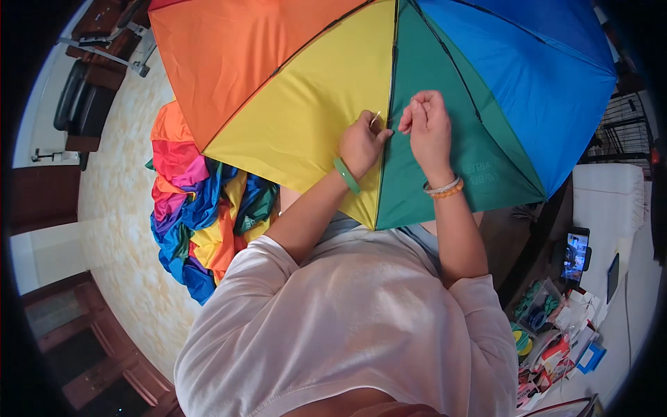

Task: Repairing a colorful umbrella by sewing the fabric back onto the metal ribs using a needle and thread.

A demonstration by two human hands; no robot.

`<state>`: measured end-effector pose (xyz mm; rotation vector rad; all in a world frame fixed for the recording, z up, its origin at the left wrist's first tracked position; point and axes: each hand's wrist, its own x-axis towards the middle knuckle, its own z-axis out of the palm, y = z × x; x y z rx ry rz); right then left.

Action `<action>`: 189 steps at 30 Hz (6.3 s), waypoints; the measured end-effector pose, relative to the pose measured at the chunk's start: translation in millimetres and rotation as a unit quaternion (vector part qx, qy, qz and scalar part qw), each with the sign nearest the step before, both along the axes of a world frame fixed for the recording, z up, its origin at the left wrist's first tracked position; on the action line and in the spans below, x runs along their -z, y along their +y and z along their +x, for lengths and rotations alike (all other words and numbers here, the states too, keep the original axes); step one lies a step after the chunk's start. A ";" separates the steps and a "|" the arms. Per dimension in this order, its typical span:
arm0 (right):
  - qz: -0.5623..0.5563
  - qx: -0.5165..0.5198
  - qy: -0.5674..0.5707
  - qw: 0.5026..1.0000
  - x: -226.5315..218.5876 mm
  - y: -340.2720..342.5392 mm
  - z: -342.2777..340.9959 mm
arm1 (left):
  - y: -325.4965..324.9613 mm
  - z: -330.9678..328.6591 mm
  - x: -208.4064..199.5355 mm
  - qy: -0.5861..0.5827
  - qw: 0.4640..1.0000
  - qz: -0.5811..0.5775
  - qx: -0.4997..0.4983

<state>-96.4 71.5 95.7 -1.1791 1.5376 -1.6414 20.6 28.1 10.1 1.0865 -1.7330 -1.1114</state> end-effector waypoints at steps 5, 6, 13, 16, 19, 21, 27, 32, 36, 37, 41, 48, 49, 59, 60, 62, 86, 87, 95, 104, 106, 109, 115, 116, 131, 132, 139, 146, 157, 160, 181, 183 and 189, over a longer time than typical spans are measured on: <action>0.008 -0.035 -0.088 0.996 11.4 2.9 -11.5 | 1.1 -5.2 -13.4 -0.105 0.980 -0.165 -0.041; 0.007 -0.052 -0.103 0.993 13.8 1.9 -17.6 | -1.5 -4.6 -13.6 -0.074 0.992 -0.101 -0.017; 0.109 -0.201 -0.052 0.972 30.4 -2.0 -45.4 | -25.4 4.5 -19.1 0.066 0.991 0.111 -0.020; 0.107 -0.191 0.187 0.958 34.3 -1.0 -38.3 | -30.2 9.7 -14.4 0.061 0.992 0.111 -0.002; 0.102 -0.174 0.415 0.887 41.4 -3.2 -24.5 | -31.5 12.2 -9.4 0.057 0.992 0.114 0.012; 0.045 -0.099 0.439 0.892 50.8 -6.7 -13.2 | -31.5 12.8 -7.9 0.074 0.988 0.135 0.028; 0.042 -0.024 0.372 0.927 73.8 -14.0 2.4 | -31.2 12.7 -4.0 0.106 0.979 0.172 0.008; 0.138 -0.046 0.098 0.984 83.9 -19.7 -1.8 | -32.7 2.9 7.8 0.144 0.975 0.166 -0.030; 0.143 -0.001 -0.030 0.989 78.5 -19.1 -10.6 | -27.7 0.1 3.8 -0.027 0.997 0.070 -0.026; 0.132 0.025 -0.052 0.990 75.2 -18.8 -12.5 | -25.3 -0.2 0.6 -0.118 0.993 0.022 -0.019; 0.093 0.056 -0.113 0.988 76.0 -16.8 -13.8 | -19.8 4.3 -1.4 -0.180 0.983 -0.024 -0.002; 0.056 0.028 -0.147 0.987 71.4 -16.1 -11.7 | -23.3 2.7 3.9 -0.247 0.949 -0.193 0.015; 0.055 0.028 -0.147 0.987 70.8 -16.3 -11.7 | -24.2 2.3 4.8 -0.246 0.949 -0.194 0.014; -0.059 0.021 -0.162 0.985 21.6 -15.7 -18.7 | -31.1 3.8 15.5 -0.138 0.974 -0.174 0.042; -0.053 0.011 -0.164 0.985 20.9 -15.1 -18.3 | -30.6 3.9 15.0 -0.143 0.976 -0.160 0.038; -0.041 -0.009 -0.167 0.985 20.0 -14.5 -17.2 | -28.8 4.6 14.5 -0.153 0.979 -0.131 0.030; 0.050 0.037 0.450 0.891 69.2 -9.8 12.6 | -37.3 11.0 9.1 0.157 0.967 0.199 0.011; 0.050 0.030 0.433 0.900 72.8 -10.9 12.2 | -37.4 10.4 10.2 0.147 0.971 0.191 0.005; 0.162 -0.006 0.003 0.987 71.0 -19.1 4.8 | -32.0 1.6 20.0 0.085 0.991 0.099 -0.035; 0.116 -0.004 -0.052 0.992 52.3 -33.0 -7.5 | -17.9 6.2 1.2 -0.195 0.980 -0.040 0.010; 0.112 -0.013 -0.089 0.990 51.0 -33.7 -7.8 | -16.0 7.3 0.3 -0.184 0.981 -0.060 0.000; 0.107 -0.021 -0.126 0.986 50.3 -34.7 -8.3 | -16.5 7.6 1.8 -0.173 0.982 -0.080 -0.009; 0.108 -0.016 -0.133 0.985 49.4 -37.0 -9.2 | -22.9 5.2 13.4 -0.149 0.979 -0.141 -0.014; 0.115 -0.017 -0.134 0.984 49.1 -37.8 -9.6 | -22.3 3.6 12.9 -0.139 0.981 -0.135 -0.017; 0.130 -0.139 -0.041 0.981 3.8 -84.8 -4.8 | -0.9 -0.9 18.0 -0.113 0.989 -0.055 -0.077; 0.144 -0.157 -0.020 0.977 2.2 -88.3 -4.8 | 7.4 -1.5 16.8 -0.129 0.981 -0.089 -0.115; 0.171 -0.248 0.024 0.953 -11.5 -93.9 -2.5 | 4.8 12.4 13.0 -0.229 0.972 -0.042 -0.025; 0.151 -0.300 0.045 0.941 -11.3 -86.2 3.4 | -0.6 11.1 11.4 -0.190 0.982 -0.002 0.005; 0.133 -0.300 0.009 0.945 -7.0 -81.4 3.4 | -5.0 12.6 19.6 -0.096 0.993 0.069 0.003; 0.125 -0.296 -0.014 0.947 -4.9 -79.1 0.4 | -6.6 11.6 19.3 -0.106 0.992 0.062 0.000; 0.082 -0.281 -0.116 0.949 2.3 -68.6 -1.7 | 6.0 11.1 13.4 -0.142 0.989 -0.033 -0.023; 0.070 -0.269 -0.133 0.951 4.7 -68.8 -6.6 | 8.3 11.1 13.3 -0.126 0.991 -0.044 -0.022; 0.083 -0.288 -0.121 0.946 3.8 -77.8 2.9 | -3.8 11.3 18.2 -0.131 0.991 -0.026 -0.011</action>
